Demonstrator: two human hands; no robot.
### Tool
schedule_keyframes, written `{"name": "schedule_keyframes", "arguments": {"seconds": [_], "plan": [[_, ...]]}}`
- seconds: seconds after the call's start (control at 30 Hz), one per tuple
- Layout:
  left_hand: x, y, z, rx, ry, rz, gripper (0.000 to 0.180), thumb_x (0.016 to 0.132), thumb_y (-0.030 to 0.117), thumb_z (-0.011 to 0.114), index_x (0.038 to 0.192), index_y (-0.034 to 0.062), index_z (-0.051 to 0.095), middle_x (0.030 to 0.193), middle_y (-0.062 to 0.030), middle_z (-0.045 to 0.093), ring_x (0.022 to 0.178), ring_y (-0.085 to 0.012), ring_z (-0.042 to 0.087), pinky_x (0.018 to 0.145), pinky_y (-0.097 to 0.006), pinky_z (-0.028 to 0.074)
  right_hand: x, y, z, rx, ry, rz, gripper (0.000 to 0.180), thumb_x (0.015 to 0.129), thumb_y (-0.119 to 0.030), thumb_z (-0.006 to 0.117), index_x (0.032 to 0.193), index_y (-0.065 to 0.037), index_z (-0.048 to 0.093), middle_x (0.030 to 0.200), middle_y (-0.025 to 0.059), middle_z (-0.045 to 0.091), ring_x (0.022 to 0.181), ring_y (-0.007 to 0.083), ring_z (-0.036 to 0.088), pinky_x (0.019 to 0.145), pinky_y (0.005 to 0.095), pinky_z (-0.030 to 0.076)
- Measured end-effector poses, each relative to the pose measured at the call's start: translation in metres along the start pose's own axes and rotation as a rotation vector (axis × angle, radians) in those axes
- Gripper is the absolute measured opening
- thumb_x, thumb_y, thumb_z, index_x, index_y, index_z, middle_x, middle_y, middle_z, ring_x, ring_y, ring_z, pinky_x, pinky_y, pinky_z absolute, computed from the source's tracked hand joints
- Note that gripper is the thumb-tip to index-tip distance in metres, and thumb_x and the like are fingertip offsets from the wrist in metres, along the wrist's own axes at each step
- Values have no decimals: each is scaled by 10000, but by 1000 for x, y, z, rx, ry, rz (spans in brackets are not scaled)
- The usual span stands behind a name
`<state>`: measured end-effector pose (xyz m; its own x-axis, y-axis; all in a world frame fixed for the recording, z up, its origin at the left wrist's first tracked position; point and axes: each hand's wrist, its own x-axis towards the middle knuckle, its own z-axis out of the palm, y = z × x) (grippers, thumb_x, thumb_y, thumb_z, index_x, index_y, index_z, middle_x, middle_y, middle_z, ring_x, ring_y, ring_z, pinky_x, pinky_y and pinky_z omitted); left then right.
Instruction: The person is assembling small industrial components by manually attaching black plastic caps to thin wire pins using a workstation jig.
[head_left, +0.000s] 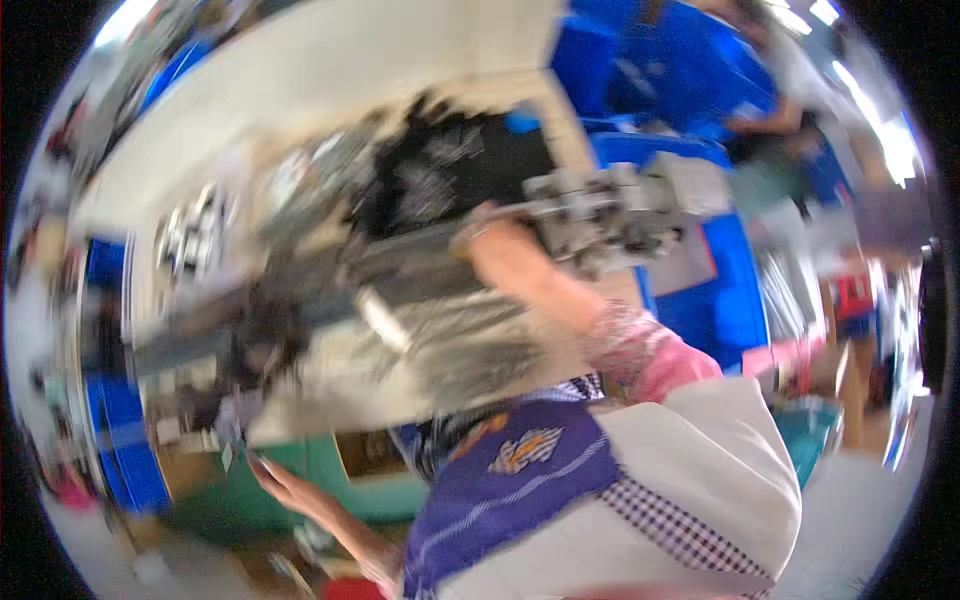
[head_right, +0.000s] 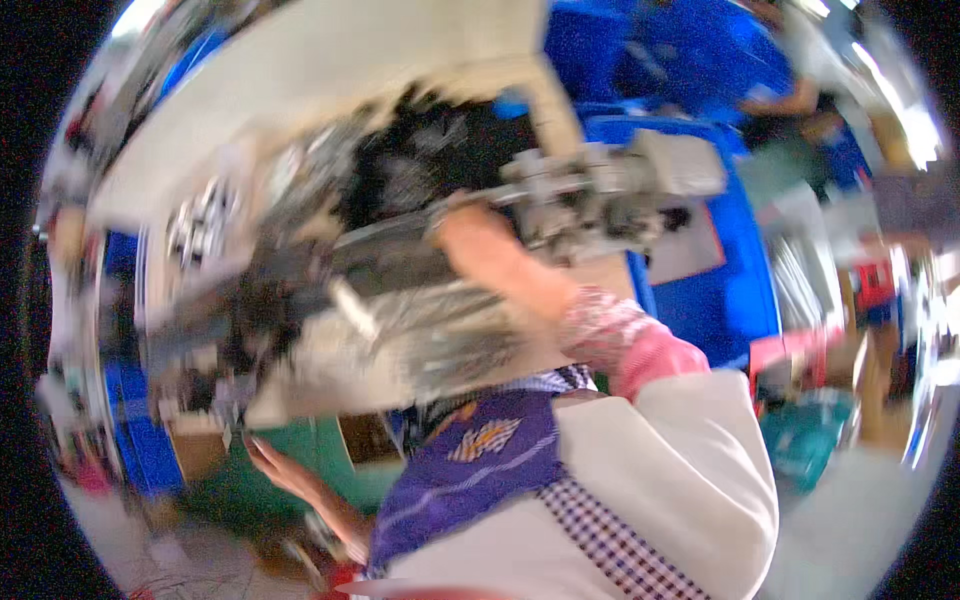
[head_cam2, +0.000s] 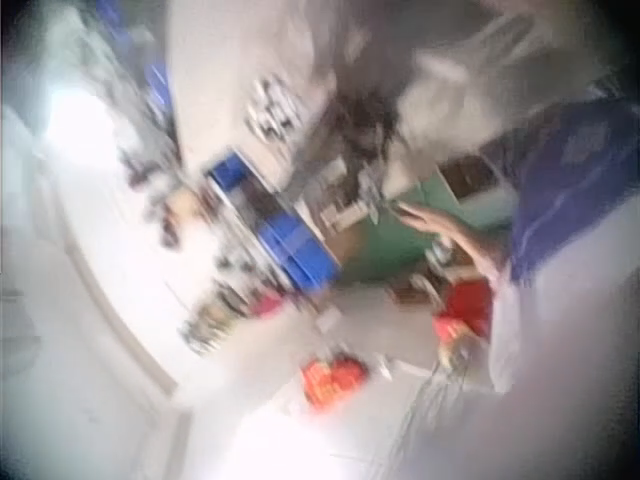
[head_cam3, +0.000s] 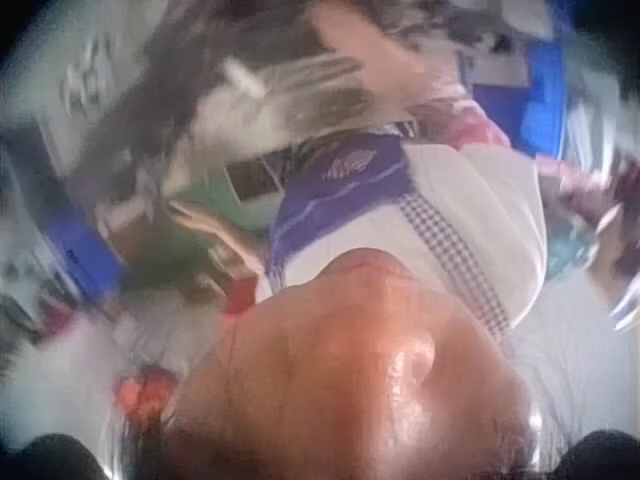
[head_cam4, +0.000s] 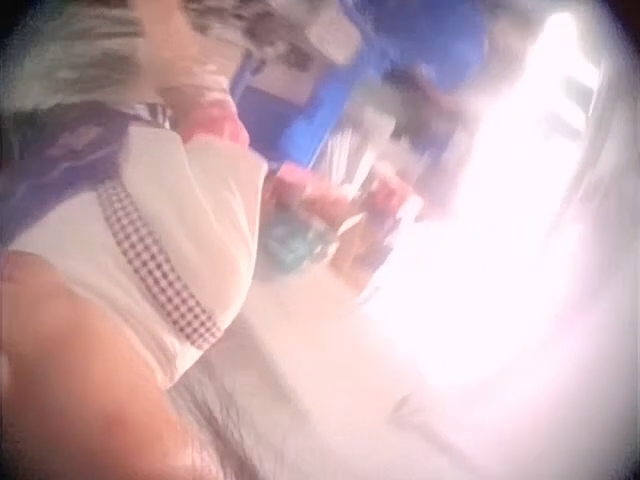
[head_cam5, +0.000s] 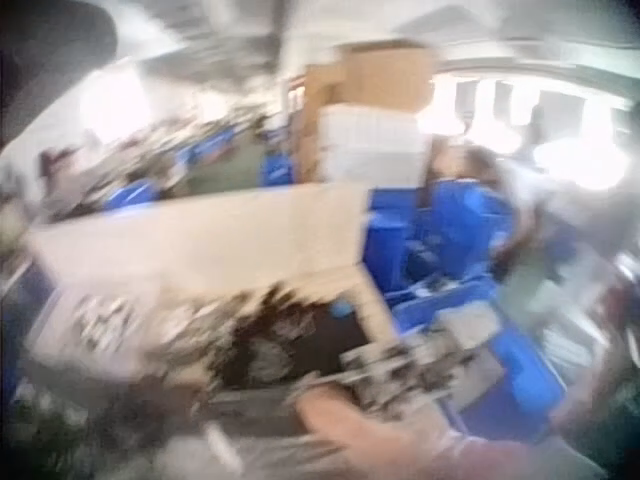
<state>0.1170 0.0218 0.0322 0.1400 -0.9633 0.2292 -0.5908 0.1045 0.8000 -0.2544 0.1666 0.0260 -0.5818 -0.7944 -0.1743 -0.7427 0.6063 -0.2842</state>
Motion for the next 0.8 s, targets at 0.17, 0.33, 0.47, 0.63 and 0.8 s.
{"name": "schedule_keyframes", "arguments": {"seconds": [0.17,0.33,0.47,0.63,0.8], "plan": [[-18,-2,42,-79,-86,213,540,985,458,413,1172,-25,564,996,-152,592,881,-219,575,735,-359,471,-11,11,13,76,280,-119,146,808,-88,534,902,-12,615,864,169,649,885,316,637,737,409,520],[45,0,88,-523,-459,-351,491,942,495,483,1073,43,625,716,-21,550,602,-102,497,508,-269,378,-11,21,31,55,437,-165,173,813,-89,536,966,-16,571,884,146,605,885,305,606,751,388,505],[51,-5,92,-661,-456,-367,377,944,414,540,1000,53,633,660,6,516,508,-78,442,423,-238,314,-14,17,29,46,525,-231,209,813,-91,518,931,73,570,924,241,599,838,352,632,700,416,540],[30,22,95,-590,-249,-368,322,951,382,542,942,71,625,637,17,498,473,-65,394,394,-235,285,-10,11,21,101,268,-171,222,799,-97,555,935,79,552,1007,250,575,826,353,637,643,384,546],[4,35,103,-657,-150,-128,300,983,319,498,823,67,523,633,23,393,475,-72,318,403,-252,244,-22,15,32,68,489,-327,200,783,-124,593,912,20,541,931,173,571,773,296,644,603,357,539]]}}
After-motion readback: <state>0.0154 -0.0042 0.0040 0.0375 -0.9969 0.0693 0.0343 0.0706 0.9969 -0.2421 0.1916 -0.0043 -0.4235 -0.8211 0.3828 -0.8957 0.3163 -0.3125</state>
